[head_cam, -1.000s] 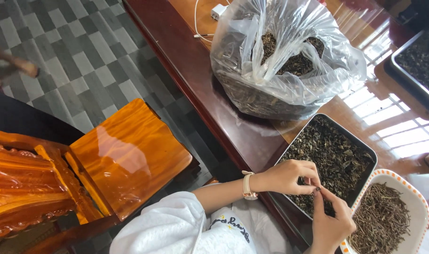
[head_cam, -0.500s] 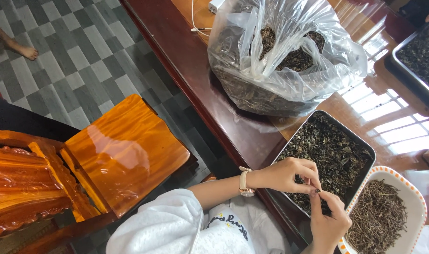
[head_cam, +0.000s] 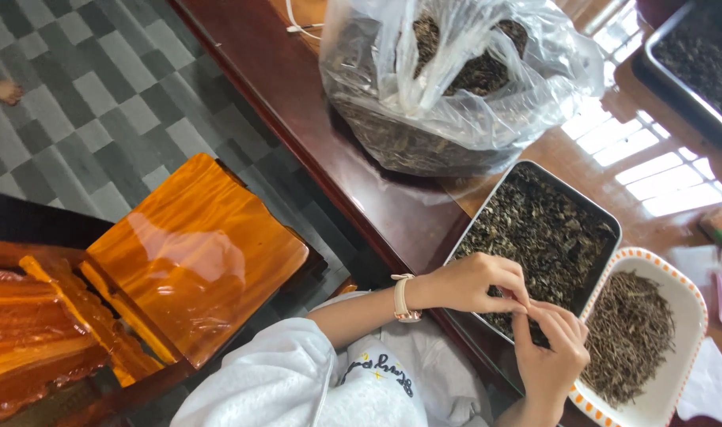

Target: Manually sorting dried tea leaves by picking out stems and placing them into a separate container.

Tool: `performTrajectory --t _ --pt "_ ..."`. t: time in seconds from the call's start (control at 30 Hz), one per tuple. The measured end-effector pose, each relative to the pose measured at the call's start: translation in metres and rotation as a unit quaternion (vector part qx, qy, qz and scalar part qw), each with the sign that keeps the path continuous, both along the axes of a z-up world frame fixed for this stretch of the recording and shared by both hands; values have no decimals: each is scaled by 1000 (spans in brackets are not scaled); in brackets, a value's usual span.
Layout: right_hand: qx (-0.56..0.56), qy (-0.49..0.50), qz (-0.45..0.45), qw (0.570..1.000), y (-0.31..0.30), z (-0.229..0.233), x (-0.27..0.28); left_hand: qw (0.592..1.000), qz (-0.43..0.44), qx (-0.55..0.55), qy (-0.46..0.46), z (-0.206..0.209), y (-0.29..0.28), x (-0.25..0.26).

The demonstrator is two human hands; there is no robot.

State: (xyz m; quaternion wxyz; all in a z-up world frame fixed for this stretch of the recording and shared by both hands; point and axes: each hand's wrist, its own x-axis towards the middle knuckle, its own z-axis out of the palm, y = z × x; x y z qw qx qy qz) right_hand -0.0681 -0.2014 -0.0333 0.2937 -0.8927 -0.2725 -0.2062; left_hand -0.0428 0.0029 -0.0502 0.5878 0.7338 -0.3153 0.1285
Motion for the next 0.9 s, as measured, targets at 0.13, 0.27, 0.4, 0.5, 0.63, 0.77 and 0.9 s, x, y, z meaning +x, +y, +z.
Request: performTrajectory --t 0.13,0.27,0.4,0.5,0.63,0.77,0.9 --pt "11 7 3 1000 1 5 -2 1000 -16 -16 13 3 1 -1" --pt "2 8 3 1000 3 10 -3 999 -21 -18 18 7 2 -2" --pt "-18 24 -15 999 9 28 -6 999 -20 -31 25 12 3 -3" --pt "-25 -25 -28 999 -5 19 7 996 17 -78 43 23 7 -4" --pt "29 -7 -95 995 -16 35 15 989 59 -116 65 18 4 3" --pt "-48 -12 -93 994 -35 46 24 958 102 -223 146 6 7 4" --pt "-111 -30 -67 991 -46 57 35 942 139 -241 188 8 12 0"
